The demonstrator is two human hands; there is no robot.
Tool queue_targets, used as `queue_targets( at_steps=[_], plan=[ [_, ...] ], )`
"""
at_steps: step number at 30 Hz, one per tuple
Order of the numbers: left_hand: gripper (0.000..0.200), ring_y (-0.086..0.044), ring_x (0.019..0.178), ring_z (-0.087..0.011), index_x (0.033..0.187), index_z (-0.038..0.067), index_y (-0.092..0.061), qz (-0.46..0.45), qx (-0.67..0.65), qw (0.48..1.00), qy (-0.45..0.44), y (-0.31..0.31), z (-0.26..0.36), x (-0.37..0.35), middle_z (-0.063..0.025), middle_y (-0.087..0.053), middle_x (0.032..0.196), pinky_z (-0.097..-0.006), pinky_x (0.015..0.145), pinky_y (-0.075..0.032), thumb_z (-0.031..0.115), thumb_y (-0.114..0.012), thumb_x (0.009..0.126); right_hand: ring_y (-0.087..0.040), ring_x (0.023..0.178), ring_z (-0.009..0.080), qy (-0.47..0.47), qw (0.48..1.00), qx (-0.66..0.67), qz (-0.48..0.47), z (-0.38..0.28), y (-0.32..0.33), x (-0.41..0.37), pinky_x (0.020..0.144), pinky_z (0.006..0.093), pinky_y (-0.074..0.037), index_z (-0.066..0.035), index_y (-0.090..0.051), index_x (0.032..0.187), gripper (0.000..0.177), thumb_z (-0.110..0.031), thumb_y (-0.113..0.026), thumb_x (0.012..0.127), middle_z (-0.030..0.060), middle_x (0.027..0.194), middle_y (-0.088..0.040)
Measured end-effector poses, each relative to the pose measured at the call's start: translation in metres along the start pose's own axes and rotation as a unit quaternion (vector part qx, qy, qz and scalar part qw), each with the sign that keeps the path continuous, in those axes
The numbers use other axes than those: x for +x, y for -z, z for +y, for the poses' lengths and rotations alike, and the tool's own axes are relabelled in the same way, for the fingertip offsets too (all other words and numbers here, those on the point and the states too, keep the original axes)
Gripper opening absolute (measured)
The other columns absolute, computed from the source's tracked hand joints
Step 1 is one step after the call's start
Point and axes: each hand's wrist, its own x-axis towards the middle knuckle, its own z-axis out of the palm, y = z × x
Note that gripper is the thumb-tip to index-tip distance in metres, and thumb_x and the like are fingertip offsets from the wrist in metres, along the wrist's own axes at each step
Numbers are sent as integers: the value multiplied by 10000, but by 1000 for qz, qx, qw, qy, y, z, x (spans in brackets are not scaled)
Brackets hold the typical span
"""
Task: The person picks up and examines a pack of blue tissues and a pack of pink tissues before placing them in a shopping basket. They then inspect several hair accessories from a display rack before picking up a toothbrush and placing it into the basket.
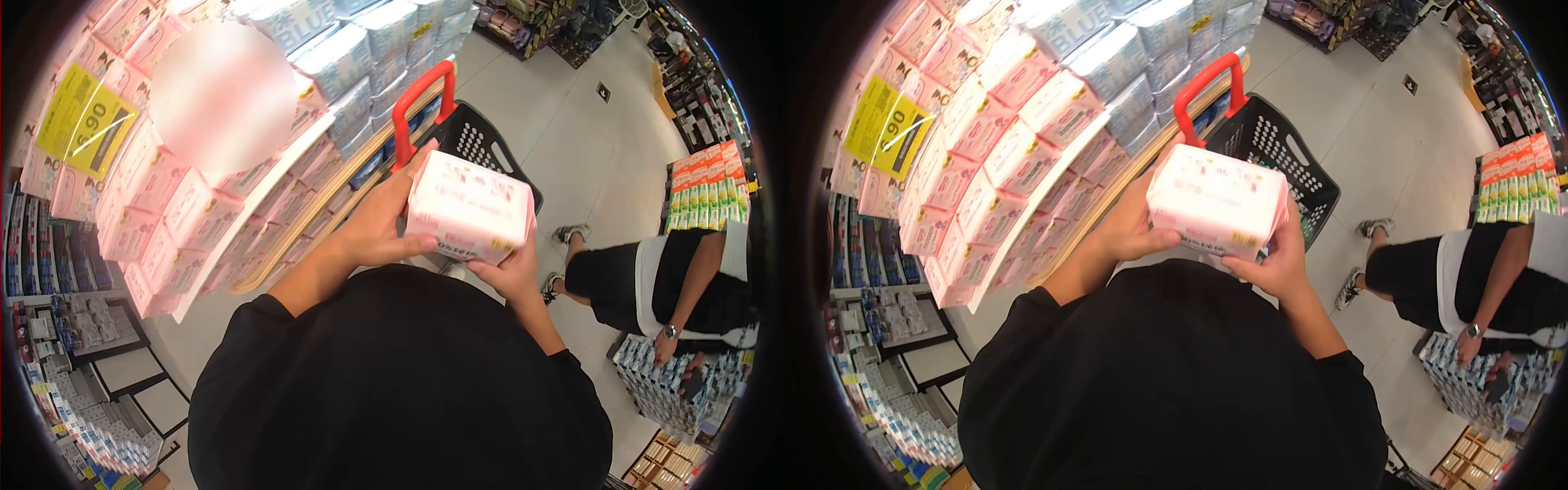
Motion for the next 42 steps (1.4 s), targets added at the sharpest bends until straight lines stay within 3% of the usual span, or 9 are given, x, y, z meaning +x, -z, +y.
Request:
queue_targets(
  at_steps=[2,7,13,20,23,26,34,38,42],
  plan=[
    [875,-449,1194,-278,1401,-37,-213,52,-161,976,137,4,7,-23,-202,-428,1306,-364,1014,-329,378,-680,789,-402,1254,228,-72,994,80,-17,-4,-29,1,1010,375,-357,-26,-192,1399,975,-258,-796,669,131,1333,-397],
    [438,-527,1051,-153,1255,-38,-377,51,-262,922,281,27,-1,-60,-126,-539,1152,-308,903,-429,256,-473,946,-538,720,134,-284,947,147,-30,10,-74,-8,610,262,-453,-26,-319,1323,522,-333,-465,927,82,1010,-536],
    [431,-528,1051,-154,1245,-26,-390,98,-289,892,333,53,8,-89,-122,-540,1158,-305,904,-429,248,-506,932,-553,774,133,-321,935,140,-62,17,-104,-2,635,260,-465,-16,-330,1314,527,-317,-497,915,79,1029,-544],
    [886,-458,1196,-214,1425,8,-191,125,-85,972,181,91,14,-126,-158,-459,1311,-326,985,-372,181,-738,750,-522,1025,210,-59,986,-98,-121,7,-136,30,858,325,-446,-1,-356,1300,698,-141,-721,722,131,1183,-498],
    [967,-428,1249,-217,1434,50,-203,196,-27,975,96,96,29,-140,-133,-414,1385,-331,1009,-351,88,-780,659,-517,1041,301,209,909,-308,-185,4,-142,45,890,388,-426,-9,-393,1271,807,-120,-798,582,184,1176,-487],
    [886,-441,1238,-216,1385,38,-283,237,45,969,54,107,25,-165,-124,-432,1368,-328,1010,-354,79,-775,649,-507,1038,344,329,868,-283,-242,9,-163,61,873,406,-429,-16,-400,1264,836,-143,-819,551,192,1175,-482],
    [839,-553,1081,-280,1251,40,-462,274,266,924,8,134,84,-204,-142,-535,1216,-358,894,-437,262,-854,543,-509,1081,282,59,923,-85,-370,30,-200,66,914,372,-404,4,-318,1328,899,-184,-811,600,184,1233,-467],
    [816,-572,1037,-257,1214,23,-494,353,363,862,31,152,115,-222,-145,-554,1181,-355,866,-454,285,-866,537,-504,1121,269,131,907,-147,-372,33,-217,72,925,365,-398,5,-310,1346,876,-189,-794,642,169,1229,-490],
    [864,-542,1096,-217,1315,0,-340,515,201,833,32,172,135,-240,-162,-549,1195,-342,911,-451,130,-834,618,-535,1039,260,144,885,-151,-417,29,-223,76,916,355,-406,-14,-407,1287,688,-134,-745,699,142,1128,-560]
  ],
)
